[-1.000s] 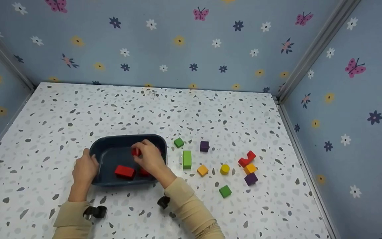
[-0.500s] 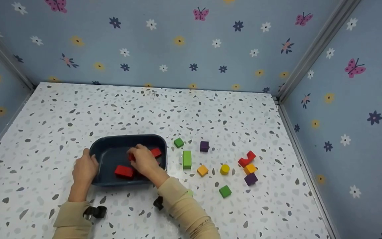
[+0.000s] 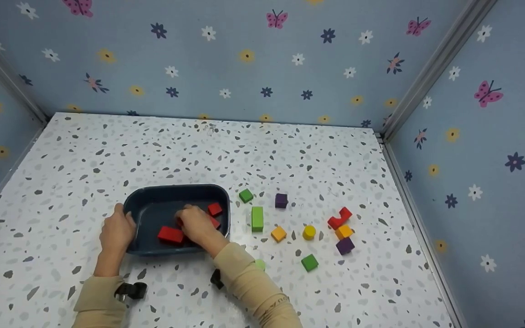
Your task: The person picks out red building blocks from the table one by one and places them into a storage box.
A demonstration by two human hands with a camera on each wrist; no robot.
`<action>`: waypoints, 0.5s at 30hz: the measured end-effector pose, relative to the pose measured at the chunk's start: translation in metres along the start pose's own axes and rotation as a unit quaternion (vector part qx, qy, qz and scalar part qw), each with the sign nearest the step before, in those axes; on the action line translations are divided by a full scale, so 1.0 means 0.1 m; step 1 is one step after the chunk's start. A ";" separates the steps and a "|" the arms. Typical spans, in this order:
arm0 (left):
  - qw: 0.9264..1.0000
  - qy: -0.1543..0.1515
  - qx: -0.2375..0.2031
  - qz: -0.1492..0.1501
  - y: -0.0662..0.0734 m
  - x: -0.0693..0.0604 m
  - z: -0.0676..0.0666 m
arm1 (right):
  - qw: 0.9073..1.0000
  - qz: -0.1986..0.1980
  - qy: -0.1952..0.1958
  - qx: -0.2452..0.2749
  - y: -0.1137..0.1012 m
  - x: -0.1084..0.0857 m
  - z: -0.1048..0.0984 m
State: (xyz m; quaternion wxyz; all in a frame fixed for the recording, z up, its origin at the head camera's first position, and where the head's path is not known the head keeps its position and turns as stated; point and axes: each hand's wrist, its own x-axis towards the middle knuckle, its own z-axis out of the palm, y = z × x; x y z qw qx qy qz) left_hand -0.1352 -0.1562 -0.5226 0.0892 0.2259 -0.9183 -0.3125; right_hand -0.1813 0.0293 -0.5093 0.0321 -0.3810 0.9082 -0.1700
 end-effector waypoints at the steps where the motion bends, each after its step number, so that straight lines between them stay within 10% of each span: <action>1: 1.000 -0.002 0.000 0.000 0.00 0.00 0.00 | 1.000 -0.003 -0.001 -0.002 0.01 0.00 0.01; 15: 1.000 -0.006 0.001 0.003 0.01 0.00 -0.01 | 0.999 -0.027 -0.015 -0.023 0.03 0.03 0.06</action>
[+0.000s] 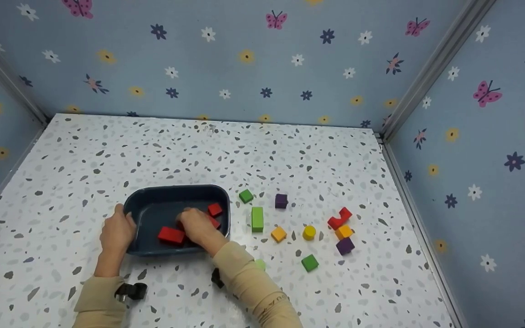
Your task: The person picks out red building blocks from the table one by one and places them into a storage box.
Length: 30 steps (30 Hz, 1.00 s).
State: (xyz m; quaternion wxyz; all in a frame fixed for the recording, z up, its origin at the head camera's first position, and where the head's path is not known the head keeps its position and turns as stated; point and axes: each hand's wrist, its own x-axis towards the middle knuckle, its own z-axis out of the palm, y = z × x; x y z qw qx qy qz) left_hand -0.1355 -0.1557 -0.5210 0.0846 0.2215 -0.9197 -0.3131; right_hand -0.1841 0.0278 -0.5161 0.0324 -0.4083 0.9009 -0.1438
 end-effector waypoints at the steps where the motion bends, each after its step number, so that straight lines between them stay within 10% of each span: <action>1: 1.000 0.001 0.000 0.000 0.00 0.00 0.00 | 1.000 0.002 -0.001 0.001 0.00 0.00 0.01; 17: 1.000 0.017 -0.007 0.006 -0.02 0.00 0.02 | 1.000 0.008 -0.010 -0.020 -0.01 -0.02 -0.06; 30: 1.000 -0.004 -0.005 -0.009 -0.01 0.02 0.02 | 0.998 0.029 0.057 0.025 0.00 -0.18 -0.22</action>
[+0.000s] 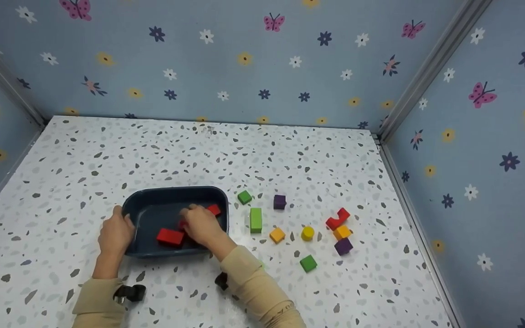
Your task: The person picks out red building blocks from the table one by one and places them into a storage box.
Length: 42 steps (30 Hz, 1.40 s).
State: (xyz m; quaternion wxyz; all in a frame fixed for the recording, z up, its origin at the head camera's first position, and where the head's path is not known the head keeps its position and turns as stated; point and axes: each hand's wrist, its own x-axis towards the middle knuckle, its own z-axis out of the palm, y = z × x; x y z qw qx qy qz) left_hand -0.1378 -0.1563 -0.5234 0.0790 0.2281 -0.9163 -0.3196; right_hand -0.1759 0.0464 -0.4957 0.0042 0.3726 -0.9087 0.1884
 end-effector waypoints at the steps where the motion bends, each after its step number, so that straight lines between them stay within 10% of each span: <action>1: 1.000 0.002 0.001 0.000 0.00 0.00 0.00 | 1.000 0.002 0.008 0.000 0.00 -0.01 -0.02; 23: 1.000 0.021 -0.003 0.020 -0.03 -0.03 -0.01 | 0.984 0.051 0.157 0.065 0.19 -0.30 -0.33; 42: 1.000 0.007 -0.001 0.013 0.00 -0.01 0.00 | 0.970 0.154 0.174 0.066 0.75 -0.72 -0.60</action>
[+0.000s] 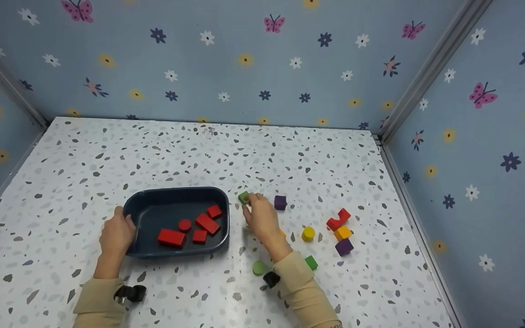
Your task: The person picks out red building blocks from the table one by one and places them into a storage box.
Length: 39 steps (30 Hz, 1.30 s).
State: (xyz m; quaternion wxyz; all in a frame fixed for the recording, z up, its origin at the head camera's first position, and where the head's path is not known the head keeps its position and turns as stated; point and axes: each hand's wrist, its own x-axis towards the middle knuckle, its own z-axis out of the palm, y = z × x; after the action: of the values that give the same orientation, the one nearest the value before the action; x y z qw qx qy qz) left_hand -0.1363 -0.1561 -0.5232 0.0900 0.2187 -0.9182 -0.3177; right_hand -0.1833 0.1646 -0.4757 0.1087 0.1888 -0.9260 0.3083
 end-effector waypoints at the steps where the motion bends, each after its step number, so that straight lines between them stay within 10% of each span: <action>1: 1.000 -0.001 0.000 -0.001 0.00 0.00 0.00 | 1.000 0.012 -0.007 0.002 0.03 -0.01 -0.03; 25: 1.000 -0.001 -0.001 -0.001 0.00 0.00 -0.02 | 0.981 0.171 -0.034 -0.081 0.72 -0.27 -0.71; 39: 1.000 -0.001 0.002 0.006 -0.01 -0.01 -0.01 | 0.969 0.219 0.025 -0.110 1.11 -0.47 -1.04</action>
State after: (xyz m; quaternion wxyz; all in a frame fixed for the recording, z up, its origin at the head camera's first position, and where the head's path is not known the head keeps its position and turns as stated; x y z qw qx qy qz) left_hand -0.1349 -0.1568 -0.5225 0.0909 0.2129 -0.9204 -0.3151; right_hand -0.1778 0.3236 -0.4678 0.0821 -0.0398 -0.9699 0.2258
